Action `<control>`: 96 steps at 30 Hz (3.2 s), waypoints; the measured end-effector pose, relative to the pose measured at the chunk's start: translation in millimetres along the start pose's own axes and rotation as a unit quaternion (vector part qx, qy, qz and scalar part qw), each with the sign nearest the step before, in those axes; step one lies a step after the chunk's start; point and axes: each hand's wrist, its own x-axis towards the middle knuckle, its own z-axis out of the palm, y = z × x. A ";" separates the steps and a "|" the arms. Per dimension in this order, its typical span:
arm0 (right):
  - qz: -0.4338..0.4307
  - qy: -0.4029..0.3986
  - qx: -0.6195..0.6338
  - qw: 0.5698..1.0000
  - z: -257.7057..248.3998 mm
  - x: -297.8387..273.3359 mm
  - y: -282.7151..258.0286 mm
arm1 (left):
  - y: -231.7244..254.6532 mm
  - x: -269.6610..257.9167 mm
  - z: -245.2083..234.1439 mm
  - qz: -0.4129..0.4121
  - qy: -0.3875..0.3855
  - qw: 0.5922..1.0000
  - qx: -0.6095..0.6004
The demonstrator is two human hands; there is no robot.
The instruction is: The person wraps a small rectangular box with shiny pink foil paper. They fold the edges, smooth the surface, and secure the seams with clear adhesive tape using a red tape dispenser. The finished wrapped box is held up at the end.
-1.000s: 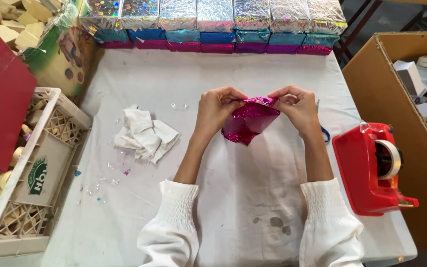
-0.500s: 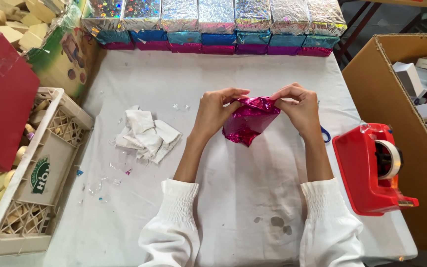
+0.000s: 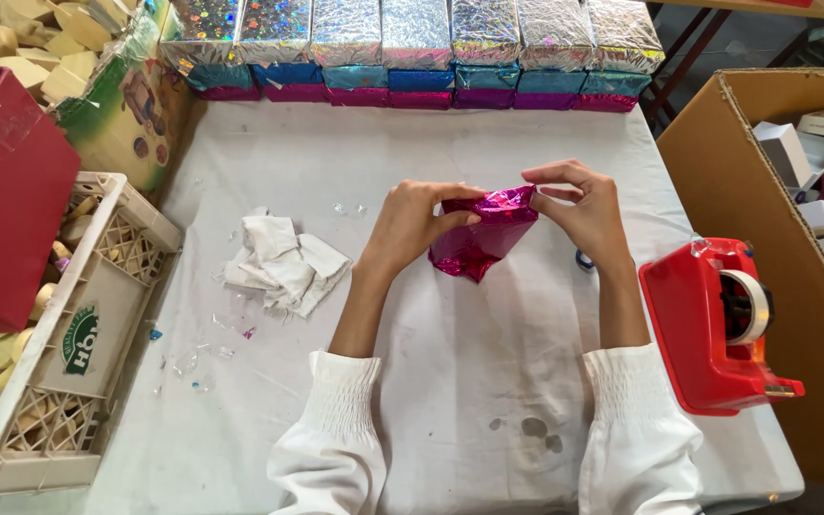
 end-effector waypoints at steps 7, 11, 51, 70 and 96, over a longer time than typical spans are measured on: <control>-0.106 0.017 -0.168 0.980 4.7 -4.9 -4.4 | -2.8 -0.2 2.5 0.006 0.005 1.000 0.001; -0.087 -0.001 -0.166 0.982 -1.1 -4.1 -0.6 | -1.4 -0.5 2.6 0.015 0.008 1.000 0.011; -0.191 0.024 -0.263 0.945 18.4 -5.4 -18.1 | -37.3 -0.6 20.3 0.090 0.068 0.993 0.019; -0.248 0.117 -0.302 0.913 39.8 -8.2 3.6 | -40.6 0.0 38.0 0.103 0.141 0.984 0.029; -0.253 0.151 -0.253 0.922 42.3 -23.4 3.1 | -33.8 -6.1 45.0 0.058 0.196 0.979 -0.018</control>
